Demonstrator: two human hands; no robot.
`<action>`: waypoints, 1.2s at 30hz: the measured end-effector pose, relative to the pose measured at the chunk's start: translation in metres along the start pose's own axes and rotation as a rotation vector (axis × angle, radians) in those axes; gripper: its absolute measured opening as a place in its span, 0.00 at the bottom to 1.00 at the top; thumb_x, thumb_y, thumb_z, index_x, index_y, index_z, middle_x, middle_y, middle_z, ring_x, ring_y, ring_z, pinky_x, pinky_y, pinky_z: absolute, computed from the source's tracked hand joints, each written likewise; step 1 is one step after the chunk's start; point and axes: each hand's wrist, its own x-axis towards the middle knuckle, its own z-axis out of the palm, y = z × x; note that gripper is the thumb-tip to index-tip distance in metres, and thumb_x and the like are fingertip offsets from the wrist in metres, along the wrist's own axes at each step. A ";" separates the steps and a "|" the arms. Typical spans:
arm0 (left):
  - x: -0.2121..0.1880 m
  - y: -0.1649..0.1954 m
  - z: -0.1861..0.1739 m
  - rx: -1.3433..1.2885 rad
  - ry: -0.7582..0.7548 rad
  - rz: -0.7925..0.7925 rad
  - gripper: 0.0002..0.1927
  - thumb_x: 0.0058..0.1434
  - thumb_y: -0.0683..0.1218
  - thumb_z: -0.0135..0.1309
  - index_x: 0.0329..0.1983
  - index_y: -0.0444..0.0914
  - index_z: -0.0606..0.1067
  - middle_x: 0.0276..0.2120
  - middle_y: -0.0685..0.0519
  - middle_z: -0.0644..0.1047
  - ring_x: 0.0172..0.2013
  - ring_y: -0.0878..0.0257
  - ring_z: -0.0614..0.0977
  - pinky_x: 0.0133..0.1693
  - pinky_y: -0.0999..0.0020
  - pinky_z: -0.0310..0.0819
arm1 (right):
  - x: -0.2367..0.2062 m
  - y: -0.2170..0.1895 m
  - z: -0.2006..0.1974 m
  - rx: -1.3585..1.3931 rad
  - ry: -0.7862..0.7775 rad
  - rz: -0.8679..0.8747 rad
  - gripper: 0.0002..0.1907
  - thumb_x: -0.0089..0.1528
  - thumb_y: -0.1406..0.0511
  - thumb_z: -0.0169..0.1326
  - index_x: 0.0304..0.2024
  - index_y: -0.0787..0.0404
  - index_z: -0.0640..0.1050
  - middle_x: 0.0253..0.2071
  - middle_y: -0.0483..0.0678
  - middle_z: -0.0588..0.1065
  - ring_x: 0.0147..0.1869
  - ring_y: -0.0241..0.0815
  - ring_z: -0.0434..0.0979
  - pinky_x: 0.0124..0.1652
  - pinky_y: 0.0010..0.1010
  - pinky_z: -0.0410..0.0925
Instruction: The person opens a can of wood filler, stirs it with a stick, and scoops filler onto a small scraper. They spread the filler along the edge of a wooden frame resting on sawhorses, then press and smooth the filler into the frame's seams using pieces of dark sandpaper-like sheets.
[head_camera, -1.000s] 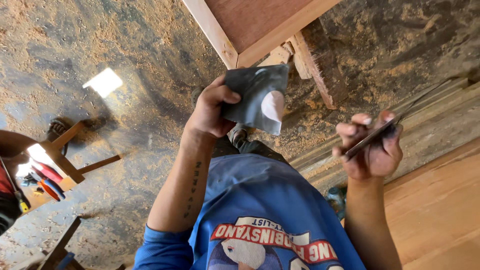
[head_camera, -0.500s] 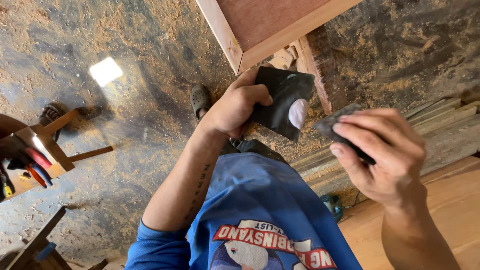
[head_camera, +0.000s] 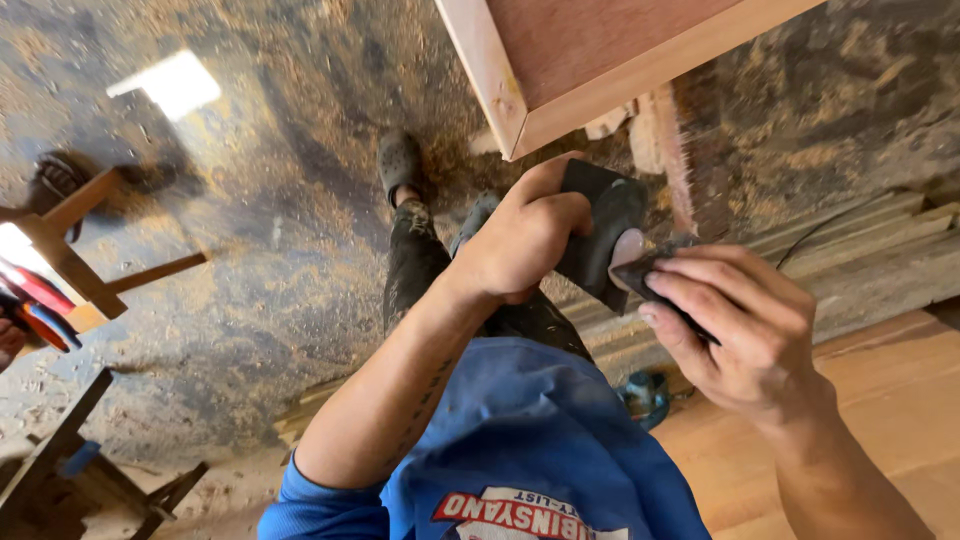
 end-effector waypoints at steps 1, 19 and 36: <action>0.009 -0.004 -0.005 -0.025 0.041 -0.031 0.12 0.56 0.42 0.47 0.42 0.34 0.73 0.21 0.52 0.69 0.11 0.62 0.65 0.09 0.64 0.55 | 0.006 0.008 0.009 0.036 -0.034 0.029 0.09 0.60 0.69 0.63 0.41 0.68 0.80 0.41 0.53 0.79 0.47 0.55 0.80 0.47 0.42 0.74; 0.193 -0.031 -0.132 0.221 0.135 0.978 0.22 0.75 0.37 0.49 0.68 0.40 0.58 0.52 0.49 0.72 0.51 0.57 0.76 0.57 0.73 0.70 | 0.103 0.122 0.130 -0.159 -0.204 0.122 0.12 0.57 0.66 0.65 0.43 0.62 0.84 0.46 0.51 0.80 0.53 0.57 0.79 0.53 0.49 0.72; 0.196 -0.019 -0.131 0.144 -0.013 0.909 0.23 0.68 0.35 0.46 0.66 0.35 0.60 0.54 0.45 0.74 0.52 0.57 0.77 0.59 0.72 0.69 | 0.114 0.146 0.135 -0.341 -0.272 -0.024 0.08 0.57 0.66 0.64 0.38 0.62 0.86 0.42 0.48 0.82 0.51 0.52 0.79 0.51 0.47 0.69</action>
